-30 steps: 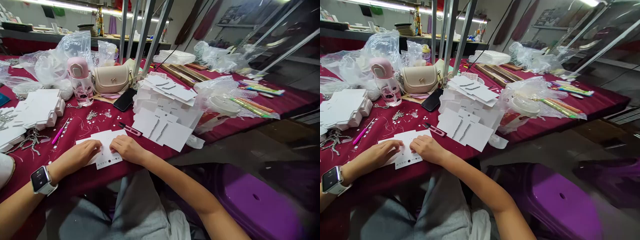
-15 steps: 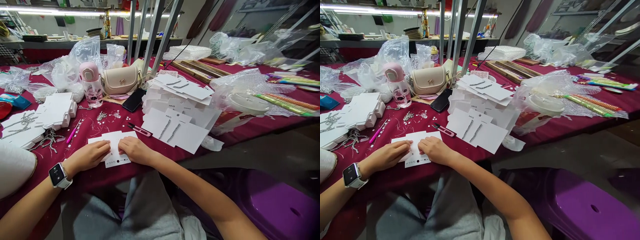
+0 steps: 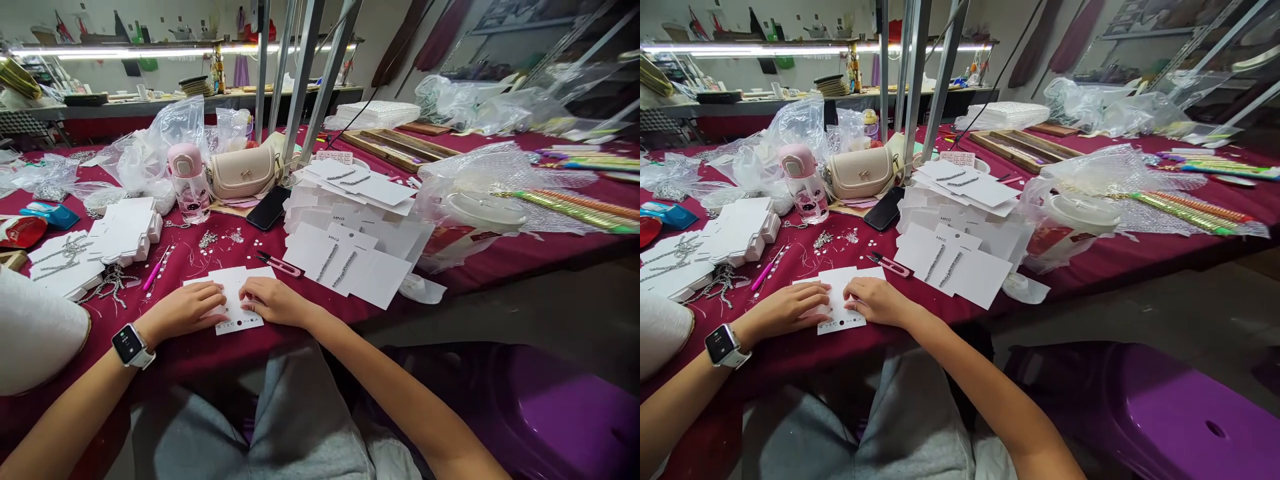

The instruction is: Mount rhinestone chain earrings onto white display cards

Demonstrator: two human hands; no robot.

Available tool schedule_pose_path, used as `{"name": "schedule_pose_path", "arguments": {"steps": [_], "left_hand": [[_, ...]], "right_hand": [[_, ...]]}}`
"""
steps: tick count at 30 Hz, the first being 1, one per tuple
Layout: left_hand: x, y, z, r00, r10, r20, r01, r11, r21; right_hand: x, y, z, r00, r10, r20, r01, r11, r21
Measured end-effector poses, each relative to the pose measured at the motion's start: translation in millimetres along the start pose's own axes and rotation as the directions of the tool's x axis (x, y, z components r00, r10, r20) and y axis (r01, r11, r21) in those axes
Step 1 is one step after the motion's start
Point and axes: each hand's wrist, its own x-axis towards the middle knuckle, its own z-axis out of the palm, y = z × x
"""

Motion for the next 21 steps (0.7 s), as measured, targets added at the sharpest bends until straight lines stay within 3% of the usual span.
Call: {"name": "schedule_pose_path", "arguments": {"steps": [15,21], "left_hand": [[1.3,4.9,-0.3,0.992,0.115,-0.041,-0.109,0.986,0.130],[4.5,7.7,3.9,0.993,0.111,-0.031,-0.105,0.982,0.159]], "right_hand": [[-3.1,-3.3,-3.8,1.000,0.012,-0.005,-0.011,0.992,0.127],[-2.4,-1.9,-2.5,1.000,0.014,0.014,-0.015,0.992,0.127]]}}
